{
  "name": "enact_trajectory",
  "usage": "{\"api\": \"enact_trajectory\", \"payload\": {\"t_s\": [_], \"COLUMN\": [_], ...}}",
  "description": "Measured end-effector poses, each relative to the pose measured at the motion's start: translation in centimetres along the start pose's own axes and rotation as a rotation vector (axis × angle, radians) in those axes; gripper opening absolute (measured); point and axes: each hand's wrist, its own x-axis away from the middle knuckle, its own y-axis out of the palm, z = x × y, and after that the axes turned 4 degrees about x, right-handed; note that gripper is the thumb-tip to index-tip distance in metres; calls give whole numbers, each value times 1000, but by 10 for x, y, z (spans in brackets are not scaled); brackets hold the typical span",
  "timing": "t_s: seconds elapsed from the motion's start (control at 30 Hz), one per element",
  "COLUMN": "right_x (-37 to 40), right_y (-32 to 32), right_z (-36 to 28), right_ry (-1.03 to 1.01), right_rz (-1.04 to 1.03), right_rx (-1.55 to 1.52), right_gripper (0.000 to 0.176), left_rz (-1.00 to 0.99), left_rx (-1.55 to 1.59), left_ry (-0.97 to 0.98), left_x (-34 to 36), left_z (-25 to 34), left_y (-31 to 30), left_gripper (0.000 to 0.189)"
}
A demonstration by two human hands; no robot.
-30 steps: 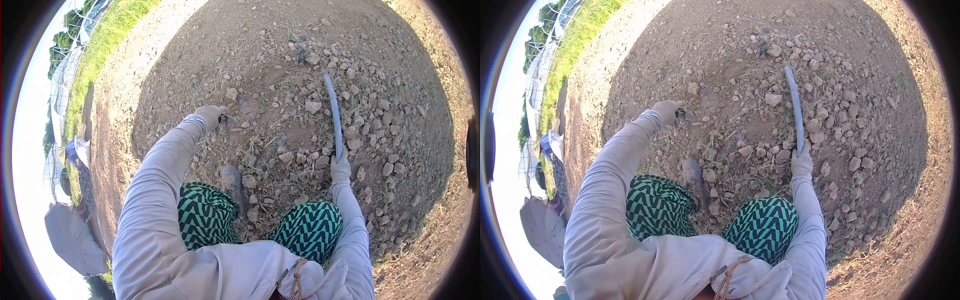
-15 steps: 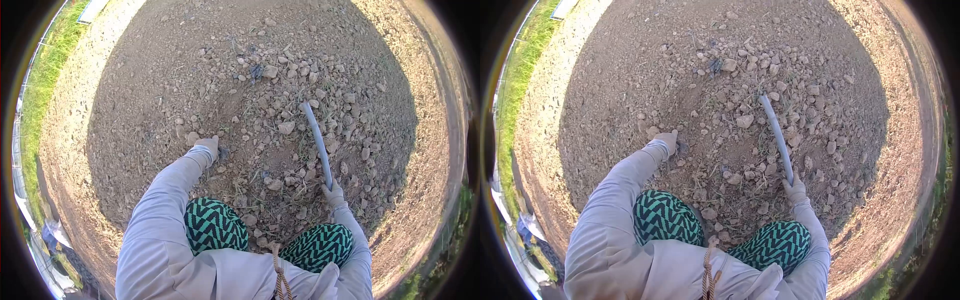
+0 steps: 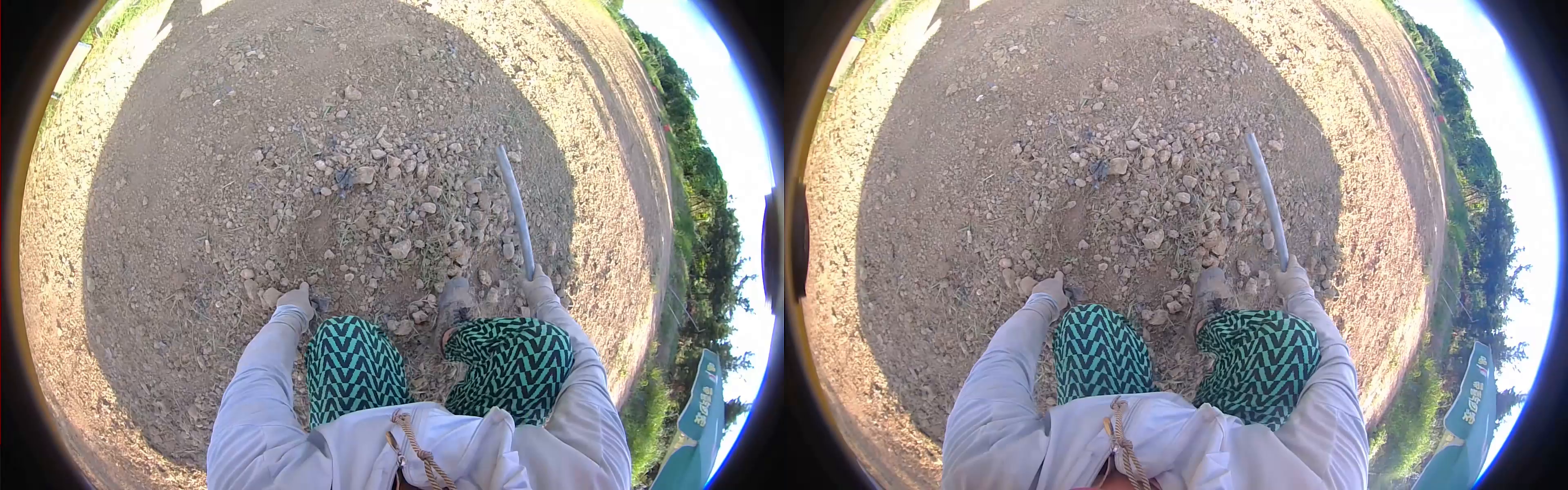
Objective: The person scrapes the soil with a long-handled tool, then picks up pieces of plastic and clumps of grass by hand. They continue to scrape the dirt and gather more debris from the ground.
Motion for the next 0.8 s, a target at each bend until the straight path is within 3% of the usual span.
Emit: {"api": "enact_trajectory", "payload": {"t_s": [0.17,0.2,0.47,0.57,0.63,0.7,0.73,0.77,0.8], "right_x": [-37,-31,-94,-128,-159,-227,-270,-294,-311], "right_y": [51,38,42,29,20,23,24,21,20], "right_z": [23,8,-1,-22,-43,-79,-108,-150,-185], "right_ry": [288,352,401,404,290,-78,-211,-292,-430], "right_rz": [25,-121,-70,16,180,377,320,229,223], "right_rx": [26,-2,71,109,58,-115,-13,-202,-140], "right_gripper": [58,66,70,72,73,79,80,82,81], "left_rz": [45,65,90,239,313,370,371,362,352], "left_rx": [-9,-5,37,130,129,135,128,111,99], "left_ry": [25,31,-57,-122,-196,-285,-332,-376,-398], "left_x": [2,0,10,15,22,16,12,12,14], "left_z": [-3,-4,5,5,2,9,13,16,17], "left_y": [2,4,8,29,46,48,50,51,53], "left_gripper": [57,54,47,46,42,38,35,33,31]}}
